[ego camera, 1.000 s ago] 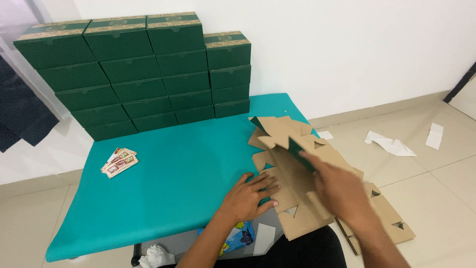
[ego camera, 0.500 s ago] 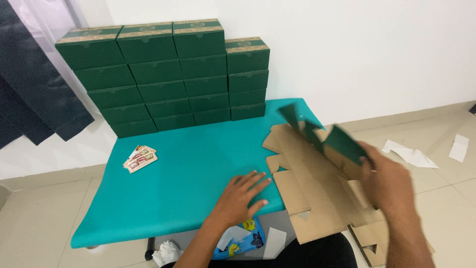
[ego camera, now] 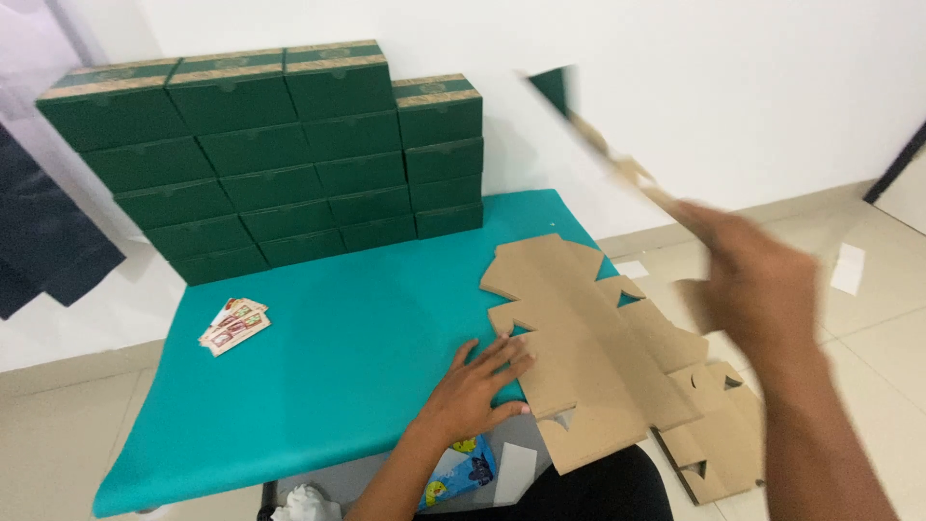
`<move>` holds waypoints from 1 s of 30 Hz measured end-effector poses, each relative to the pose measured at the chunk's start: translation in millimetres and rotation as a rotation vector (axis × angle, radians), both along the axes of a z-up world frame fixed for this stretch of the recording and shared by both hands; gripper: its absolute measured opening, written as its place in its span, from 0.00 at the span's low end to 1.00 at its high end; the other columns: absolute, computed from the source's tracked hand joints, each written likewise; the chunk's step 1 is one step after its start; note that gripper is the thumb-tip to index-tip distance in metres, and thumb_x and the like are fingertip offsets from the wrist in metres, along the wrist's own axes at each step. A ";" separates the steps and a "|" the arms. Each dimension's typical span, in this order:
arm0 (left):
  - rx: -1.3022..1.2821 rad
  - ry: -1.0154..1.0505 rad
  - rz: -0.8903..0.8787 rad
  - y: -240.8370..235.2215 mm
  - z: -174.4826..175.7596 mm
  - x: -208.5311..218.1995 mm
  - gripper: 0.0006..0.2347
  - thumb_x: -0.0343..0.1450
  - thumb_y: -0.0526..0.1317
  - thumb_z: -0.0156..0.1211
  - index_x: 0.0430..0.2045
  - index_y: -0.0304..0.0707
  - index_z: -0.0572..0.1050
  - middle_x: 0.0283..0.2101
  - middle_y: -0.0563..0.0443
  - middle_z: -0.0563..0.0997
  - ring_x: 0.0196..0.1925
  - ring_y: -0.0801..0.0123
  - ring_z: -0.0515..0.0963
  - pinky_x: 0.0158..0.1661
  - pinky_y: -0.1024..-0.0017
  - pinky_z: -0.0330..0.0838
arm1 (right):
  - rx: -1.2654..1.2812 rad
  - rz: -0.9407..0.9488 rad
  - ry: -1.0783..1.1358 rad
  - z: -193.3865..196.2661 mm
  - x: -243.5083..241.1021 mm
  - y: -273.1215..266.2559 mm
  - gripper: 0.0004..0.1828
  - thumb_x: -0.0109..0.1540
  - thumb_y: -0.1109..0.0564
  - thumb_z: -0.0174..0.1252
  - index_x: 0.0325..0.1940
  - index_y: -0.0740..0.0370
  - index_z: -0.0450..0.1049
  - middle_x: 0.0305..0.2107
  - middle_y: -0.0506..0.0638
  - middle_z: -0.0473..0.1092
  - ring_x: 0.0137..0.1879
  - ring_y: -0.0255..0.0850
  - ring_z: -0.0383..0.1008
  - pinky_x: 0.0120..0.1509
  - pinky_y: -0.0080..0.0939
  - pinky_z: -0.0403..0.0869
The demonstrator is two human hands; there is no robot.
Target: The person assembles flat cardboard pieces into green boxes on a teal table. They fold the cardboard, insert small packets, close the boxes, and stack them with others.
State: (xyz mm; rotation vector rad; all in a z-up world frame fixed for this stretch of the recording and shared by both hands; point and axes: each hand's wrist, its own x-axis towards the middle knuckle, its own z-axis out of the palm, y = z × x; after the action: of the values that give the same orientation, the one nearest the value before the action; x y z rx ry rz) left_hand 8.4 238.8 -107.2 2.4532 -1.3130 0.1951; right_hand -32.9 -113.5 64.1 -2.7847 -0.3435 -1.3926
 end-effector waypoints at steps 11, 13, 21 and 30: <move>-0.393 -0.593 0.795 178.9 2.8 -3.6 0.31 0.72 0.45 0.66 0.69 0.40 0.60 0.75 0.36 0.56 0.77 0.46 0.59 0.69 0.50 0.61 | 0.443 0.825 0.956 -79.4 70.4 218.9 0.18 0.68 0.60 0.50 0.60 0.58 0.76 0.55 0.57 0.76 0.62 0.55 0.76 0.64 0.59 0.76; -0.332 -0.668 0.760 197.4 1.5 -19.4 0.29 0.73 0.46 0.67 0.67 0.36 0.63 0.76 0.34 0.59 0.77 0.42 0.62 0.68 0.50 0.66 | 0.410 0.838 1.142 -107.1 83.1 230.9 0.18 0.70 0.50 0.51 0.62 0.52 0.76 0.58 0.50 0.74 0.62 0.49 0.76 0.63 0.52 0.77; -0.445 -0.701 0.678 213.5 -51.5 -38.4 0.41 0.68 0.46 0.76 0.73 0.51 0.51 0.76 0.32 0.51 0.78 0.37 0.59 0.68 0.43 0.70 | 0.375 0.536 0.957 -129.4 86.2 278.0 0.16 0.70 0.42 0.52 0.57 0.47 0.77 0.23 0.52 0.72 0.22 0.41 0.60 0.28 0.50 0.57; -0.037 -0.787 0.746 205.1 -7.8 -51.0 0.04 0.71 0.39 0.67 0.36 0.50 0.79 0.56 0.55 0.81 0.73 0.45 0.69 0.66 0.30 0.47 | 0.452 0.608 0.929 -124.9 72.6 280.7 0.20 0.69 0.43 0.53 0.53 0.56 0.81 0.52 0.48 0.80 0.56 0.45 0.78 0.58 0.49 0.75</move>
State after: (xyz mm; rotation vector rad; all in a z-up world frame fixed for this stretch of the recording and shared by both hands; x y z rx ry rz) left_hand -42.6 443.9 -115.0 2.8150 -0.4938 1.4561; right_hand 39.7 167.2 -60.8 -2.3009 -0.6372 -0.0014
